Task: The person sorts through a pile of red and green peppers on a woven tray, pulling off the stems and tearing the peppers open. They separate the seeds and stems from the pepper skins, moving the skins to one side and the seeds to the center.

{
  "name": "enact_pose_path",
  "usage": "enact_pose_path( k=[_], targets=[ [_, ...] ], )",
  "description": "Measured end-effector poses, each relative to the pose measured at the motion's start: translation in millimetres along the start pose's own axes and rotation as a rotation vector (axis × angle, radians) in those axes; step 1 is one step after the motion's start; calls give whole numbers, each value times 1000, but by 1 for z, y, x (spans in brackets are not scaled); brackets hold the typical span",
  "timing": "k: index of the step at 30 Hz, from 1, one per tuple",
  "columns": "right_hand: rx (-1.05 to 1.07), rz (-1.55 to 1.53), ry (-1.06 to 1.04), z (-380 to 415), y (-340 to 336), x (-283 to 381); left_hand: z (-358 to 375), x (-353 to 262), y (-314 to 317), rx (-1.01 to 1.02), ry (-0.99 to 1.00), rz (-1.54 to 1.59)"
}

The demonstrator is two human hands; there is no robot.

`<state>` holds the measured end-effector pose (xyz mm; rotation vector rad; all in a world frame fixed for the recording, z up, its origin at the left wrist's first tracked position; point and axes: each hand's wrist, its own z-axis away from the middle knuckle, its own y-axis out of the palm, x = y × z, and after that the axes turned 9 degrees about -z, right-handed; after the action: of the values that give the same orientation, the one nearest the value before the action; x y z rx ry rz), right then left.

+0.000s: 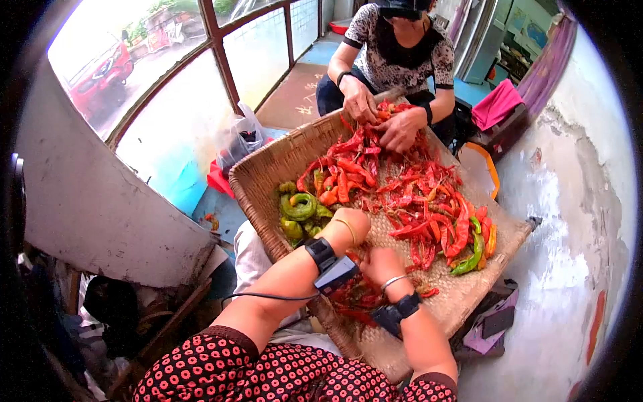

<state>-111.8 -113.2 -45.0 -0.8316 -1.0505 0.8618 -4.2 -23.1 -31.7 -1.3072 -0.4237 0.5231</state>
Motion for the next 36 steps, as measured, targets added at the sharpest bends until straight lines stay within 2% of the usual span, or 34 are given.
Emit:
enact_pose_path(
  k=[1,2,3,4,5,6,7,8,10,12,13,14,16,17,20,22,26,28,29,30,32,33,34,35,36],
  targets=[
    [14,-13,20,0,-5,-4,-3,1,0,-31,-5,28],
    [-8,-146,-114,0,-10,-19,-7,3,1,-38,-15,87],
    [55,-337,-160,1,-22,-27,-4,7,-11,-16,50,121],
    [22,-397,-180,0,-28,-35,-9,11,-7,-133,91,212],
    [33,-664,-79,5,-36,-40,-14,12,-3,-206,100,347],
    [44,-777,35,5,-43,-49,-12,9,-5,-301,18,468],
    [-42,-835,26,7,-52,-53,-16,9,-2,-358,51,558],
    [-126,-877,111,5,-59,-62,-18,8,1,-415,80,647],
    [-466,-1446,39,1,-63,-79,-16,4,-8,-340,130,703],
    [-622,-1377,150,4,-72,-86,-16,0,-10,-344,188,943],
    [-591,-1258,194,4,-69,-90,-15,-1,-14,-289,162,1000],
    [-506,-1161,193,4,-65,-87,-15,-1,-16,-269,173,1053],
    [-277,-1248,125,6,-58,-67,-18,0,-11,-182,224,1171],
    [-205,-1232,107,7,-55,-56,-18,0,-8,-173,225,1172],
    [-28,-1288,74,9,-45,-35,-16,-2,-6,-119,442,1022],
    [-1,-1290,85,5,-33,-37,-8,-5,-17,-111,362,847],
    [1,-1323,104,5,-31,-43,-6,-5,-15,-47,396,902],
    [-4,-1337,97,3,-34,-49,-7,-2,-13,98,421,1116],
    [7,-1240,119,4,-38,-52,-10,0,-14,141,330,1041],
    [20,-1142,140,5,-42,-54,-5,2,-19,-17,295,817],
    [0,-1048,136,5,-53,-61,-14,10,-3,-183,159,347],
    [-68,-1188,51,6,-61,-66,-14,11,-1,-180,156,350],
    [-136,-1328,-34,5,-67,-68,-14,12,1,-89,145,258],
    [-354,-1561,-66,6,-70,-68,-14,12,3,2,136,165],
    [-587,-1783,-98,10,-77,-60,-13,11,4,6,136,167]
  ],
)
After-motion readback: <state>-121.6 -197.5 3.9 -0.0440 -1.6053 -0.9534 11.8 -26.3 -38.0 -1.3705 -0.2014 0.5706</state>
